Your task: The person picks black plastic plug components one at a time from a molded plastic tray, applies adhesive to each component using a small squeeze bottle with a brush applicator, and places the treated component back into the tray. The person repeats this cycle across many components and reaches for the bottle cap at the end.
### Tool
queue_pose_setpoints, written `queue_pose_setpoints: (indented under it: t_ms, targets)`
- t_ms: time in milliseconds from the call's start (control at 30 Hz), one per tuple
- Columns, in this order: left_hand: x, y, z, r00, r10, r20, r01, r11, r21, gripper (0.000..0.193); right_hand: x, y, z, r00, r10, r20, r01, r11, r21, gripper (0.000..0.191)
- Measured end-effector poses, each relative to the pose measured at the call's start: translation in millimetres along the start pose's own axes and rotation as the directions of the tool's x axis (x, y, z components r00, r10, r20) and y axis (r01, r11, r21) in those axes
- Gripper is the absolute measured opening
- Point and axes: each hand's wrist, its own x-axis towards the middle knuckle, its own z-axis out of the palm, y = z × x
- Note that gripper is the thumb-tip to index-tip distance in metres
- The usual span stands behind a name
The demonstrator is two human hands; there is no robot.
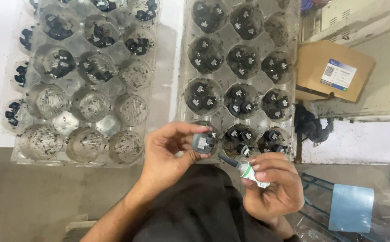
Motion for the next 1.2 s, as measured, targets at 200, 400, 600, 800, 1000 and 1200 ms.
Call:
queue_pose_setpoints:
  t_ms: [200,400,600,800,1000,1200]
  targets:
    - [-11.8,6.1,21.8,1.000,-0.005,0.029,0.005,1.000,0.006,0.045,7.2,-3.1,-6.0,0.995,-0.086,0.043,0.091,0.988,-0.126,0.027]
    - [-13.9,6.9,29.6,1.000,-0.001,0.022,0.000,0.998,0.063,0.045,7.3,1.6,-7.4,0.989,-0.143,0.035,0.147,0.973,-0.178,0.025]
    - [-12.7,6.0,32.1,0.997,-0.066,0.034,0.065,0.997,0.051,0.048,10.3,0.5,-15.0,0.989,-0.119,0.092,0.138,0.963,-0.233,0.023]
    - [-13.0,0.4,32.0,0.995,-0.092,0.037,0.091,0.996,0.008,0.050,10.0,3.2,-17.2,0.988,-0.114,0.106,0.135,0.967,-0.218,0.025]
    - [-14.0,-3.7,32.5,0.998,-0.065,0.015,0.066,0.997,-0.043,0.050,12.0,4.9,-18.7,0.983,-0.138,0.124,0.162,0.963,-0.216,0.026]
    - [-16.7,-18.1,32.4,0.996,-0.088,0.003,0.088,0.995,-0.052,0.054,12.4,4.6,-17.1,0.986,-0.129,0.106,0.149,0.966,-0.212,0.027]
